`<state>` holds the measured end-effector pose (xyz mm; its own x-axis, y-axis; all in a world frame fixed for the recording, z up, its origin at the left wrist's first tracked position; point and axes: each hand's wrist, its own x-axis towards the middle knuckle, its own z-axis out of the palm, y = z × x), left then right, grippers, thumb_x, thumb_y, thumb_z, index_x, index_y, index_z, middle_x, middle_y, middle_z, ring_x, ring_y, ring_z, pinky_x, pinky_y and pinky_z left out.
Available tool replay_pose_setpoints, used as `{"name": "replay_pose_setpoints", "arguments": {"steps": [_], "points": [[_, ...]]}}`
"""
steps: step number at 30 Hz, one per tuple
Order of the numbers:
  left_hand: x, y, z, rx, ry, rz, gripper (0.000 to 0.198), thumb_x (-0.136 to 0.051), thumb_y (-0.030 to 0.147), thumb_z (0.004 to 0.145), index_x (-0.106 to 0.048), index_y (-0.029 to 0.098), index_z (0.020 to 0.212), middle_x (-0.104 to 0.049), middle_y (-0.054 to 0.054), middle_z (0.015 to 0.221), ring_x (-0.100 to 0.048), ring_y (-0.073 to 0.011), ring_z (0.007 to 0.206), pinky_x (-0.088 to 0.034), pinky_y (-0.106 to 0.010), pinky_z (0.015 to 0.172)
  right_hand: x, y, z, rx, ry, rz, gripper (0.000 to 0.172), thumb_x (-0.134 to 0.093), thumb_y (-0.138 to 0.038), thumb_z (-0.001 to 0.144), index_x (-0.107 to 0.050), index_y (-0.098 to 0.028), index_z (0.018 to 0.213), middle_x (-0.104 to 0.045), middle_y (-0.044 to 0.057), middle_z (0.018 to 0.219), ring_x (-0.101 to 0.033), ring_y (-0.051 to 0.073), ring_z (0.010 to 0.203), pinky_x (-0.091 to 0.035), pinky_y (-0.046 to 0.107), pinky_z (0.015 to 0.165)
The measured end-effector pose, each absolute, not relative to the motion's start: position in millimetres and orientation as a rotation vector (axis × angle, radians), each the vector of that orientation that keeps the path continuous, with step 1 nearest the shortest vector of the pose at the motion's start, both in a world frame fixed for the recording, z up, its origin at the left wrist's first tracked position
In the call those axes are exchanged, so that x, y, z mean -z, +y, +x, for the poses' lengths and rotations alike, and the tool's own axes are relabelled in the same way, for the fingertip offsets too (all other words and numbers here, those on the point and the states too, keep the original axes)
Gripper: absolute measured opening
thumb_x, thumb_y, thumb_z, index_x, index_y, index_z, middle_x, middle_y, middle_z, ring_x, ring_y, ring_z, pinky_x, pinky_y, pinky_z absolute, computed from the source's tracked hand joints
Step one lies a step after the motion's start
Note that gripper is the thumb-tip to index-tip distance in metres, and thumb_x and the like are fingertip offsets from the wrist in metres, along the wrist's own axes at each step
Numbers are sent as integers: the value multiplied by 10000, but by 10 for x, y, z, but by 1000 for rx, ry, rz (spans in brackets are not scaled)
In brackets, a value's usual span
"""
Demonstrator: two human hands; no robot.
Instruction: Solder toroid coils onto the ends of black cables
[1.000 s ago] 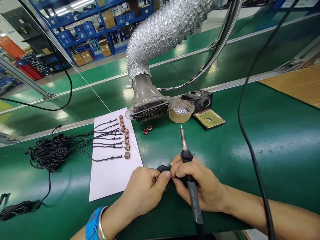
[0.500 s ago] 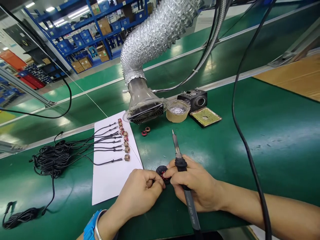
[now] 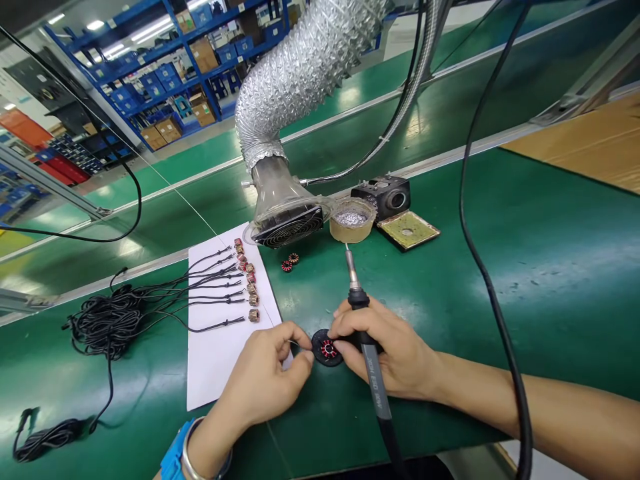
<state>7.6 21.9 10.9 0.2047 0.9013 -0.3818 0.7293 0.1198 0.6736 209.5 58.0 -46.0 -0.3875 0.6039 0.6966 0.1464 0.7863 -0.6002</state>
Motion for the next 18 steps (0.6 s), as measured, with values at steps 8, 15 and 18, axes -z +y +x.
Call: {"name": "replay_pose_setpoints", "arguments": {"steps": [8,15,18], "points": [[-57,330,90,-381,1561,1648,286,-391,358,961,-561,180,816,-479,37,618,-427,-116,569,-286,-235,539,336,586,2065,-197,-2194,-508,180,-454,-54,873,-569,-192,875,-567,7,644,-483,167,675,-392,310,642],[-82,341,189,-296,1495,1695,309,-383,354,962,-521,182,745,-468,37,613,-412,-118,582,-287,-236,549,223,614,2145,100,-2355,-423,223,-459,-42,882,-627,-181,931,-549,7,633,-451,164,680,-392,325,678],[-66,329,201,-253,1501,1710,295,-407,365,955,-537,184,762,-443,44,594,-390,-116,568,-264,-238,535,288,685,2213,-190,-2233,-512,209,-465,-92,875,-588,-182,1017,-589,28,697,-467,179,716,-406,318,662]]}}
